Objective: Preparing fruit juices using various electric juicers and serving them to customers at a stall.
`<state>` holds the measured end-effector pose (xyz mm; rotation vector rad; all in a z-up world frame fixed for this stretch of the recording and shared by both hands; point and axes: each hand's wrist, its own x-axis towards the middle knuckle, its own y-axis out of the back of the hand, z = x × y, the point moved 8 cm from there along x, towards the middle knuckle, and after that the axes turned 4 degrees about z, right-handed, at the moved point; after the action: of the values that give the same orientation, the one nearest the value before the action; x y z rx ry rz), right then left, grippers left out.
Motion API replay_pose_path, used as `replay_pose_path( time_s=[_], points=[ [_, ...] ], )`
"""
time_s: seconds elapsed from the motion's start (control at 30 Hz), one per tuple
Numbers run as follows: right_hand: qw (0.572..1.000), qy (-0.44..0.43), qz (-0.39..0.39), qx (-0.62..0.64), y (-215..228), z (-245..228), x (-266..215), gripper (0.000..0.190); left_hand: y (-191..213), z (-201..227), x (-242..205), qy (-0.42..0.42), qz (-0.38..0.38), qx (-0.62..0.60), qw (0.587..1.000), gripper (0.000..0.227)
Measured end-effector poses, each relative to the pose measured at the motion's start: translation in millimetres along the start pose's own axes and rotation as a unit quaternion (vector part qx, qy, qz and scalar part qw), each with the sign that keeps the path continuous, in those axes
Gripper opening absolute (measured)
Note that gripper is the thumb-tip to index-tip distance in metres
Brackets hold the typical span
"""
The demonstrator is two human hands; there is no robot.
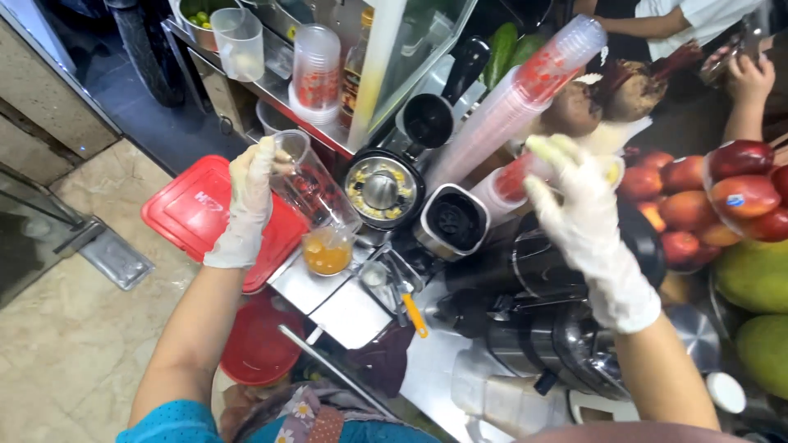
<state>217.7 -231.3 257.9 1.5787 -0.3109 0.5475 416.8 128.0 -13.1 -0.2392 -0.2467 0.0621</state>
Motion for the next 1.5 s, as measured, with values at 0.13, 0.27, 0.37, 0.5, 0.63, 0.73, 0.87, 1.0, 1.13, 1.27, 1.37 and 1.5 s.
replay_pose_path(
  time_s=[0.13, 0.27, 0.37, 0.5, 0.63, 0.73, 0.87, 1.0, 1.13, 1.27, 1.37, 1.5],
  points=[
    [0.946, -0.177, -0.092, 0.256, -104.7, -92.7, -78.5, 0.042, 5.6, -41.9, 31.5, 0.125, -0.164, 0.114, 0.972, 0.077],
    [0.877, -0.327, -0.234, 0.263, -261.8, -149.7, -157.7, 0.051, -30.7, -43.2, 32.1, 0.110, -0.378, 0.257, 0.883, 0.069],
    [0.903, -0.311, -0.126, 0.267, -314.9, -169.8, -181.6, 0.067, -54.2, -62.3, 17.0, 0.109, -0.477, 0.336, 0.805, 0.069],
    [0.839, -0.455, -0.182, 0.236, -381.0, -160.5, -207.7, 0.083, -87.7, -140.5, 18.1, -0.030, -0.530, 0.465, 0.709, 0.094],
    [0.942, -0.319, -0.058, 0.092, -393.6, -151.5, -220.1, 0.074, -113.3, -128.0, 13.2, -0.022, -0.526, 0.484, 0.700, 0.100],
    [0.917, -0.369, -0.110, 0.100, -380.1, -166.2, -221.4, 0.054, -104.5, -137.2, 8.3, -0.012, -0.526, 0.506, 0.683, 0.102],
    [0.903, -0.404, -0.112, 0.093, -379.3, -181.8, -220.3, 0.039, -101.0, -128.8, 9.5, 0.007, -0.520, 0.479, 0.708, 0.109],
    [0.877, -0.449, -0.046, 0.164, -403.3, -199.2, -228.9, 0.034, -97.3, -145.0, 11.0, 0.028, -0.518, 0.426, 0.741, 0.111],
    [0.764, -0.580, 0.010, 0.284, -407.4, -223.3, -242.3, 0.033, -91.5, -139.7, -7.6, 0.020, -0.548, 0.411, 0.729, 0.109],
    [0.729, -0.623, 0.040, 0.280, -420.7, -231.7, -251.6, 0.033, -75.6, -125.1, -10.3, -0.030, -0.531, 0.427, 0.731, 0.103],
    [0.711, -0.647, 0.028, 0.276, -421.6, -242.7, -265.8, 0.032, -57.4, -130.8, -23.5, -0.060, -0.527, 0.420, 0.736, 0.102],
    [0.685, -0.640, 0.060, 0.342, -412.4, -254.3, -267.2, 0.028, -48.5, -126.2, -56.6, -0.450, -0.452, 0.428, 0.641, 0.081]
  ],
)
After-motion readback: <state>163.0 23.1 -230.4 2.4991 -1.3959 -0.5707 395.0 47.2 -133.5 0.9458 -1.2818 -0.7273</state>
